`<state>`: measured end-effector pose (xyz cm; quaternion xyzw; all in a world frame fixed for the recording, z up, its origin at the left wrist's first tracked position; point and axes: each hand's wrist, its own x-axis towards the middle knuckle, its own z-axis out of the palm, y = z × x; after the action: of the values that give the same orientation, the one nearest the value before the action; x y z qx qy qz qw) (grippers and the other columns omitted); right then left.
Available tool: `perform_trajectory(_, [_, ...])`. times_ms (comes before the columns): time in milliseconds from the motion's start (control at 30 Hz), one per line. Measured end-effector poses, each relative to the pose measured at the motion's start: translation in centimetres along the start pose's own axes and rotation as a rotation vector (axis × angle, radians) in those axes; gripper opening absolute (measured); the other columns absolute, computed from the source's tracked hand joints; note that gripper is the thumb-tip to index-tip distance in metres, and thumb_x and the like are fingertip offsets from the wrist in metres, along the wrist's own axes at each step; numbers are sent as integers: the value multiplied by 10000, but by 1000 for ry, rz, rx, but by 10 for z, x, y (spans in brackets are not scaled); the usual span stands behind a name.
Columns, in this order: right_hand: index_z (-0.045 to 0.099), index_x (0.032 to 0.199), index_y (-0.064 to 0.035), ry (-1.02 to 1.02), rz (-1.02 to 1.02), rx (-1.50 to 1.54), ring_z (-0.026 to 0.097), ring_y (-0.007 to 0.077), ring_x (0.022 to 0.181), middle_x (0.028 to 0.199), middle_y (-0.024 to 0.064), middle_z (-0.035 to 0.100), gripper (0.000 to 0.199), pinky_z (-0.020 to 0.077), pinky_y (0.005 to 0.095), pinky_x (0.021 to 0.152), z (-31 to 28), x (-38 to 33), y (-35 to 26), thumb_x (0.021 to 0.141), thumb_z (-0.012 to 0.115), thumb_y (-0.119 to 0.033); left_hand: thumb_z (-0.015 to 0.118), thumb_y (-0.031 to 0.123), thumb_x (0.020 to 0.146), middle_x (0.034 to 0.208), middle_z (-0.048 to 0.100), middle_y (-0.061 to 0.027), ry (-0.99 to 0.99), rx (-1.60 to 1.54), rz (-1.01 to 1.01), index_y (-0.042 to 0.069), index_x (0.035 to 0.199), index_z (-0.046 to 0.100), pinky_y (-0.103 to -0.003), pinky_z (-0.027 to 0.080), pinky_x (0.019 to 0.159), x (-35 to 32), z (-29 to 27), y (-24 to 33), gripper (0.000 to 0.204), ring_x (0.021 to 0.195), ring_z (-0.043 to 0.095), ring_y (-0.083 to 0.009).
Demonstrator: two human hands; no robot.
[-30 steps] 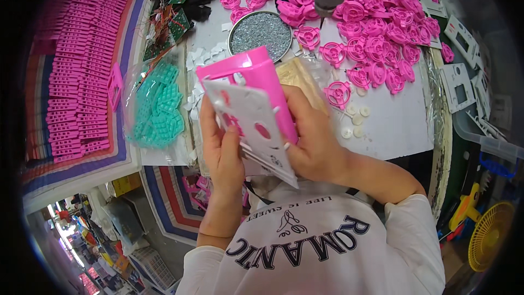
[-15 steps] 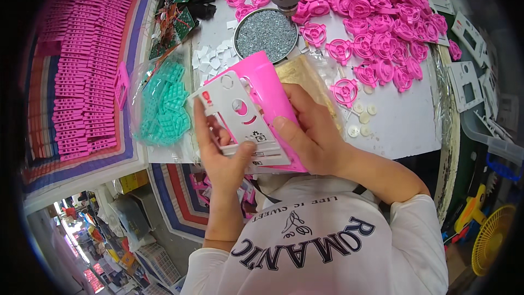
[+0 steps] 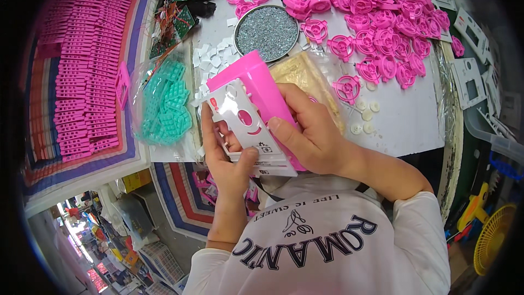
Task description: Assembling and packaging pink toy calculators at a factory workbench.
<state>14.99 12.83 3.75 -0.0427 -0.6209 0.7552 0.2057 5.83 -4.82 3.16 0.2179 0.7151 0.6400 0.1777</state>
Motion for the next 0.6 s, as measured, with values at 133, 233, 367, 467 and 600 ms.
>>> perform_trajectory(133, [477,1416,57,-15,-15,-30,591,149,1093,1222,136,612,441,486,303,935,-4,-1,2,1036,543,-156,866,53,640,1206,480,-64,11,-54,-60,14,1625,218,-288,425,939,1,4,6,1179,940,481,-134])
perform_trajectory(233, [477,1415,60,-31,-23,-22,588,153,1090,1216,135,611,442,485,310,929,-5,-2,4,1033,543,-152,878,81,644,1147,471,-52,31,-52,-53,10,1619,237,-273,425,888,-1,7,4,1169,896,457,-136])
perform_trajectory(367, [481,1412,55,-79,-35,-75,608,114,919,1129,103,620,442,503,274,791,-11,0,8,1034,553,-162,893,113,639,1061,433,-37,-16,172,38,8,1611,268,-257,412,797,-4,-7,-9,1161,840,420,-137])
perform_trajectory(467, [487,1410,51,-100,53,-11,596,82,786,1072,72,621,437,491,244,680,-13,-1,2,1038,557,-168,893,114,627,1029,405,-34,-4,243,19,11,1608,279,-260,397,756,-6,-9,0,1162,822,405,-133])
perform_trajectory(600, [498,1401,55,-79,121,123,583,74,745,1045,48,621,428,483,236,650,-6,0,0,1041,558,-168,886,100,624,1031,398,-35,43,196,-16,18,1611,277,-256,384,748,-8,-8,3,1163,819,398,-123])
